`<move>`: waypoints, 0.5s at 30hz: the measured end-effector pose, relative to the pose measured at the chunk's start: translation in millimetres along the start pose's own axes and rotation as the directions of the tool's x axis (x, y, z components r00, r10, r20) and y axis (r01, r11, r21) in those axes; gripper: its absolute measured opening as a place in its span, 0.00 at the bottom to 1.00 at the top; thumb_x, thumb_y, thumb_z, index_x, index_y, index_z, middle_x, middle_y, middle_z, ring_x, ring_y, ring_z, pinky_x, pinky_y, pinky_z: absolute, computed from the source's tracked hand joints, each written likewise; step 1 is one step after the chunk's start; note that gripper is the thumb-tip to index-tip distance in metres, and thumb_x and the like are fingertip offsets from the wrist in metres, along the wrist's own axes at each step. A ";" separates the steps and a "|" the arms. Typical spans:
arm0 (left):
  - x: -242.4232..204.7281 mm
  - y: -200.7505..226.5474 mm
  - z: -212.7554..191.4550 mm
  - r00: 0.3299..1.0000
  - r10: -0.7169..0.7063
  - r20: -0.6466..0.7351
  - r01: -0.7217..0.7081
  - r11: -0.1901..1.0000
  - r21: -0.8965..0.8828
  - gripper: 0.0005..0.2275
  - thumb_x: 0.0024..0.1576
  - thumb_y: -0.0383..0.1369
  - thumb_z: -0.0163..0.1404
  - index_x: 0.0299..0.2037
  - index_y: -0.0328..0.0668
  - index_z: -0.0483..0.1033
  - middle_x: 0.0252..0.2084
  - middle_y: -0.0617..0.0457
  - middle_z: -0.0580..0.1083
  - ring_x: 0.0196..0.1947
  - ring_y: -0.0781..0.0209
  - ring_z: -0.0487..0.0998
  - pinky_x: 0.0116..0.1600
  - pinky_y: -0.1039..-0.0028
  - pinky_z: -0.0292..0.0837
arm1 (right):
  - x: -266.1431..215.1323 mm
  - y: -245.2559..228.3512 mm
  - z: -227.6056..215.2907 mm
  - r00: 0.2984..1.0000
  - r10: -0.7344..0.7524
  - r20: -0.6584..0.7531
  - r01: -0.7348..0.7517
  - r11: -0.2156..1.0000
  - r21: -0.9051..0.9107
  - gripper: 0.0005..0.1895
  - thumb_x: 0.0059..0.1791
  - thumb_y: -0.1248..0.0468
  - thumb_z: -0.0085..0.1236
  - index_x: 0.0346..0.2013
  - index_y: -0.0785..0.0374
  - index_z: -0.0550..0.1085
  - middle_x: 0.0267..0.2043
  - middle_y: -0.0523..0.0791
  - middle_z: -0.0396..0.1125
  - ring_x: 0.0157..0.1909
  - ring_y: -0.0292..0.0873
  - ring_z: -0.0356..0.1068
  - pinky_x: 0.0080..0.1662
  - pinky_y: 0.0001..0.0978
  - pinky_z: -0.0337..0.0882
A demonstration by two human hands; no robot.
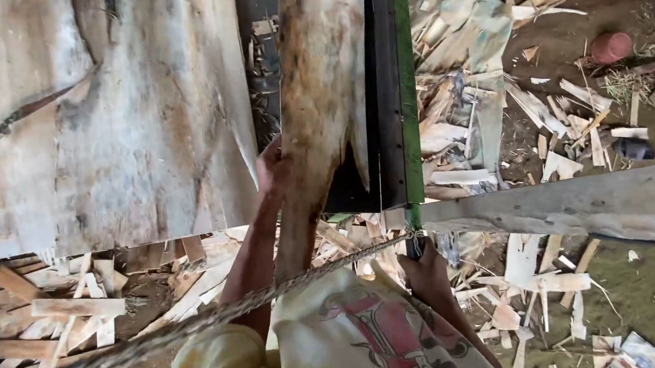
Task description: Chopping and peeling layers of wood sheets using a machete.
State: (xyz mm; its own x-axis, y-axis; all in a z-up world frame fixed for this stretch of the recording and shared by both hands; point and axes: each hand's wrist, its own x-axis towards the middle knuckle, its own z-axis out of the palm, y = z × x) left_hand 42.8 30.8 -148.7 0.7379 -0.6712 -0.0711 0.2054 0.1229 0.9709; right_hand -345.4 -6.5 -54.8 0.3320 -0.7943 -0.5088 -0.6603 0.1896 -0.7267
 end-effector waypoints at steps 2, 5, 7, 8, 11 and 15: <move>-20.5 14.6 -18.1 0.999 -0.034 -0.018 0.035 0.998 0.060 0.25 0.53 0.17 0.45 0.63 0.38 0.75 0.44 0.62 0.79 0.34 0.74 0.71 0.34 0.84 0.66 | 10.0 23.9 7.6 0.996 -0.085 -0.036 0.081 0.991 -0.104 0.20 0.44 0.61 0.63 0.43 0.70 0.67 0.23 0.54 0.70 0.21 0.48 0.72 0.26 0.46 0.71; -14.0 -26.3 -55.6 1.000 -0.015 -0.001 0.015 0.994 0.104 0.19 0.57 0.20 0.49 0.59 0.36 0.78 0.41 0.61 0.78 0.33 0.72 0.70 0.33 0.81 0.65 | 10.2 19.8 7.4 0.989 -0.129 -0.073 0.113 0.973 -0.201 0.23 0.44 0.60 0.64 0.45 0.70 0.67 0.27 0.55 0.72 0.23 0.48 0.74 0.28 0.45 0.73; 4.9 -66.1 -80.9 0.999 0.030 0.025 -0.032 0.995 0.089 0.14 0.59 0.22 0.53 0.55 0.32 0.81 0.39 0.59 0.78 0.35 0.72 0.74 0.36 0.80 0.70 | 8.3 15.5 2.0 0.994 -0.083 -0.072 0.067 0.978 -0.195 0.24 0.43 0.60 0.65 0.47 0.70 0.67 0.28 0.56 0.73 0.23 0.49 0.75 0.28 0.46 0.74; 17.5 -80.2 -90.3 0.984 -0.064 0.165 0.044 0.992 0.117 0.14 0.63 0.27 0.51 0.57 0.33 0.81 0.40 0.58 0.79 0.35 0.71 0.74 0.35 0.78 0.70 | 10.3 17.9 -2.1 0.994 -0.093 -0.060 0.079 0.975 -0.209 0.23 0.43 0.60 0.66 0.45 0.70 0.68 0.28 0.55 0.74 0.25 0.47 0.75 0.28 0.44 0.75; 20.0 -37.0 -79.2 0.914 0.011 0.406 0.052 0.988 -0.143 0.15 0.66 0.34 0.48 0.59 0.34 0.77 0.47 0.54 0.80 0.44 0.65 0.78 0.47 0.73 0.75 | -14.5 -20.1 -13.5 0.998 -0.051 -0.023 0.046 0.987 -0.151 0.22 0.43 0.60 0.65 0.45 0.68 0.68 0.28 0.53 0.72 0.24 0.47 0.74 0.27 0.43 0.75; 73.0 -57.3 -72.3 0.937 -0.104 0.332 0.164 0.974 -0.158 0.22 0.57 0.25 0.55 0.62 0.26 0.72 0.47 0.43 0.81 0.41 0.52 0.82 0.44 0.66 0.80 | -44.4 -63.4 -34.0 0.999 -0.025 -0.037 0.024 0.999 -0.021 0.21 0.43 0.60 0.65 0.42 0.72 0.70 0.25 0.53 0.69 0.22 0.46 0.71 0.25 0.41 0.72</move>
State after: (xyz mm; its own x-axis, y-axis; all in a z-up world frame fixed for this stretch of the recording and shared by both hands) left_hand 131.4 27.6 -226.0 0.4567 -0.8848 -0.0922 0.4227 0.1247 0.8977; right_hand -341.2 -2.9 29.6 0.3228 -0.8197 -0.4732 -0.6660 0.1584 -0.7289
